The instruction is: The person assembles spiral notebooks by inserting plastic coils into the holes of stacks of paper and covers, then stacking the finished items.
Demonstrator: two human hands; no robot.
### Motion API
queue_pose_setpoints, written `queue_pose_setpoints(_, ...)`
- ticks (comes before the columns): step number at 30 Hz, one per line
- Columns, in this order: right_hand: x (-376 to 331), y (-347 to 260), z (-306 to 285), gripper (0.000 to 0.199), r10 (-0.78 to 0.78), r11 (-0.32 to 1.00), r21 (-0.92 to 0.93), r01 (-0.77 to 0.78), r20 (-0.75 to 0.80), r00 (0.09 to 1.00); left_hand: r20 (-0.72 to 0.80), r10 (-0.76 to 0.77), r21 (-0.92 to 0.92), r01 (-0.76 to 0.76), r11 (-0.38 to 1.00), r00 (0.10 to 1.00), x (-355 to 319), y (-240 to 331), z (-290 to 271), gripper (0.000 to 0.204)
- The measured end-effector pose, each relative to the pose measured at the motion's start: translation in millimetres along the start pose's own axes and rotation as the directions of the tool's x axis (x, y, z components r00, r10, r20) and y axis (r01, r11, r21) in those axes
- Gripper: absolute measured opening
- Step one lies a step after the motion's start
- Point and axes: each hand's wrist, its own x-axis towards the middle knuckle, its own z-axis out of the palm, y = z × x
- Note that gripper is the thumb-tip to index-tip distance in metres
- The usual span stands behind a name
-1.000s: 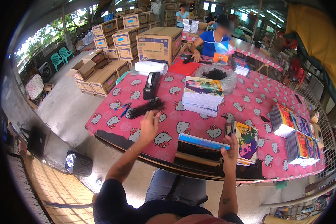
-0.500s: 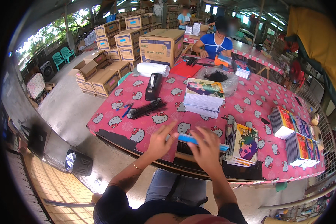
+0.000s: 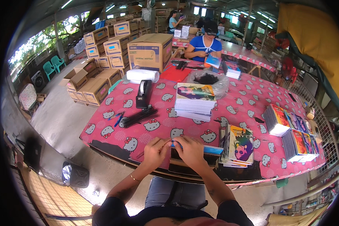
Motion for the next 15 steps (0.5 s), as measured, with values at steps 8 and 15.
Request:
queue_pose_setpoints(8,2,-4,6,0.010,0.034,0.999,0.021,-0.033,-0.031,0.999,-0.065,-0.094,-0.120,0.086,0.989,0.993,-7,-8,5,0.017)
queue_pose_setpoints(15,-5,0,9,0.008,0.060,0.998,0.010,-0.059,-0.029,0.998,-0.089,0.015,-0.068,-0.021,0.998,0.996,-1,2,8,0.016)
